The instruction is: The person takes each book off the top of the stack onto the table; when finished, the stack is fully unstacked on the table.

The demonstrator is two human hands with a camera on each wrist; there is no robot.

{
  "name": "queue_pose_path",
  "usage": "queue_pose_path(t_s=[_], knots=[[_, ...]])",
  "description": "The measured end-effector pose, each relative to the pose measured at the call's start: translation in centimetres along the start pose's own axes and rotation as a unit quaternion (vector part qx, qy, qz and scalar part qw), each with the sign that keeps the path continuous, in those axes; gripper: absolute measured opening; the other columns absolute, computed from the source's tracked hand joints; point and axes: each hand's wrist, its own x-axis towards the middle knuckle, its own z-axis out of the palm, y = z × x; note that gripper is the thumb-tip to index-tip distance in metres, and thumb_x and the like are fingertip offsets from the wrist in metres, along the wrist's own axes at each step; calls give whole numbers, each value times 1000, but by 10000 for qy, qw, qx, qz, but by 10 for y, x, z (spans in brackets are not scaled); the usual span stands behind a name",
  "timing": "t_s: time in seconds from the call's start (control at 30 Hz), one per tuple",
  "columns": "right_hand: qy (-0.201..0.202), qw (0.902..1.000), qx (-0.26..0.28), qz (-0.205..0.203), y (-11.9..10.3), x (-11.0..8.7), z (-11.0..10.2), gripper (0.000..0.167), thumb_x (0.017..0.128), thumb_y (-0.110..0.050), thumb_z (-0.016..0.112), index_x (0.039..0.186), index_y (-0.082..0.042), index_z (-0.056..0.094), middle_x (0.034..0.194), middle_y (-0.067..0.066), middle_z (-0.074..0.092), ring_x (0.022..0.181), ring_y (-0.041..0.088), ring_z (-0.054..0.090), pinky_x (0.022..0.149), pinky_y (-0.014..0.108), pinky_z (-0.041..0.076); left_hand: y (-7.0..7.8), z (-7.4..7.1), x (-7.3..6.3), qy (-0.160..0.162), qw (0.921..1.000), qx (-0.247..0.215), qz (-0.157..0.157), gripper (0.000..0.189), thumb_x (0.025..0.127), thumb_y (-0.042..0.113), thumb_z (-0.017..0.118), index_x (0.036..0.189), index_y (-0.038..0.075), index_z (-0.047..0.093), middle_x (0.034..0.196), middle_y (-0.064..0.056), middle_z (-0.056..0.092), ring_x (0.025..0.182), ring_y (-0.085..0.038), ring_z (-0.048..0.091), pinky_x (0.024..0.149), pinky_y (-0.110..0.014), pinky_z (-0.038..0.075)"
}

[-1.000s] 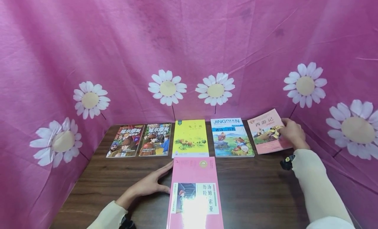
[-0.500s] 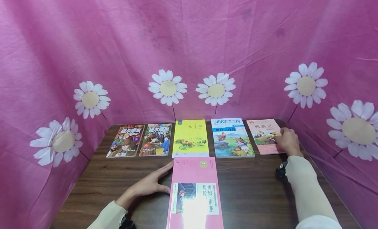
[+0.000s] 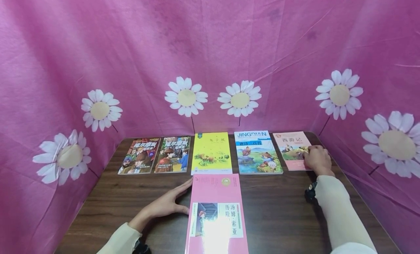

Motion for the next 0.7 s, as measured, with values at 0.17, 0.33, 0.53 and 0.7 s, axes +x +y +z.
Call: queue_pose_path(t_s=[0.17,0.33,0.53,0.7], knots=[[-3,9999,-142,67,-2,-1,1,51,107,-20,48,140,19,47,146,45,39,129,68,37,108,79,36,1,0,0,-19,10000,-45,3,105,87,30,89,171,27,25,180,6,15,165,-34,19,130,-65,21],[-60,9998,-172,101,-9,-3,-3,52,106,-20,45,140,19,46,145,46,37,127,69,36,106,80,37,3,-1,0,-33,10000,-83,-15,105,87,30,89,171,25,25,180,2,14,166,-34,18,130,-65,21],[344,9994,-24,-17,-17,-7,-4,50,103,-19,46,135,19,52,141,47,40,123,68,39,104,79,38,2,-1,0,-35,10000,-86,-17,105,87,30,89,171,26,25,180,2,14,166,-34,18,131,-65,20],[634,9962,444,-391,-41,-14,-12,43,102,-17,53,132,12,61,137,43,51,122,66,48,96,78,43,2,-1,-1,-31,9999,-100,-44,105,87,31,89,170,26,26,180,4,15,166,-33,18,131,-65,20]])
